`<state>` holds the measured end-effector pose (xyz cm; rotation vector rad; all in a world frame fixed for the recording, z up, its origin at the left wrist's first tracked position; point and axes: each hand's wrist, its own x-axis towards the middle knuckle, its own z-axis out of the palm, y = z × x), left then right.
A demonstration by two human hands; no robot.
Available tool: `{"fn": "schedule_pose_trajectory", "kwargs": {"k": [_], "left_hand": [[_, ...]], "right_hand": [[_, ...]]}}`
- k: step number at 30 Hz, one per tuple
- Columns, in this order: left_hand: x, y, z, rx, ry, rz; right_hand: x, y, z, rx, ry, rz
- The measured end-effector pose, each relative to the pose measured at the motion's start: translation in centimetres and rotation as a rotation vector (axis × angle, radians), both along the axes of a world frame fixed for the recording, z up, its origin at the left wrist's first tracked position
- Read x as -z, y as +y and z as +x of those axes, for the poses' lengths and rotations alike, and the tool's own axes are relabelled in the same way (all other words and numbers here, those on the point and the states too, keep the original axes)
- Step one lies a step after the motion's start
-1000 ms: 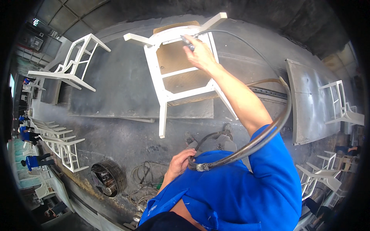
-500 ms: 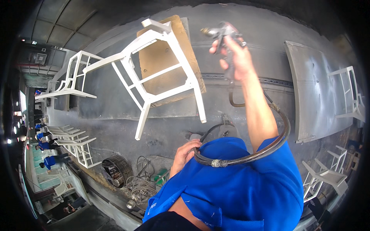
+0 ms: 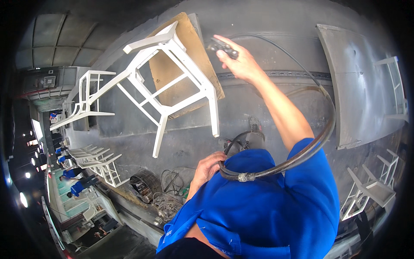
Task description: The person uses a spray gun to apply white paint to white metal chairs in a workshop. They repeatedly pick up chairs, spray the seat and frame, flip the chairs to coat other sides, and place them back on the floor.
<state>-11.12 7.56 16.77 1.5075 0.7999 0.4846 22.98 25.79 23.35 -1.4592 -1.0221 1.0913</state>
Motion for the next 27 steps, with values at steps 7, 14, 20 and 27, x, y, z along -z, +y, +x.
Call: {"fn": "schedule_pose_trajectory", "kwargs": {"k": [7, 14, 20, 27], "left_hand": [[-0.7, 0.5, 1.4, 0.046, 0.109, 0.049], [-1.1, 0.8, 1.5, 0.000, 0.135, -0.007], [-1.3, 1.3, 1.4, 0.017, 0.139, 0.038], [-1.7, 1.9, 1.5, -0.023, 0.076, -0.064]], "right_hand": [[3.4, 5.2, -1.4, -0.094, -0.117, 0.112], [9.2, 3.4, -2.4, -0.221, -0.215, -0.003], [11.5, -0.8, -2.2, -0.299, -0.212, -0.201], [10.2, 0.4, -2.2, -0.259, -0.251, -0.122]]}}
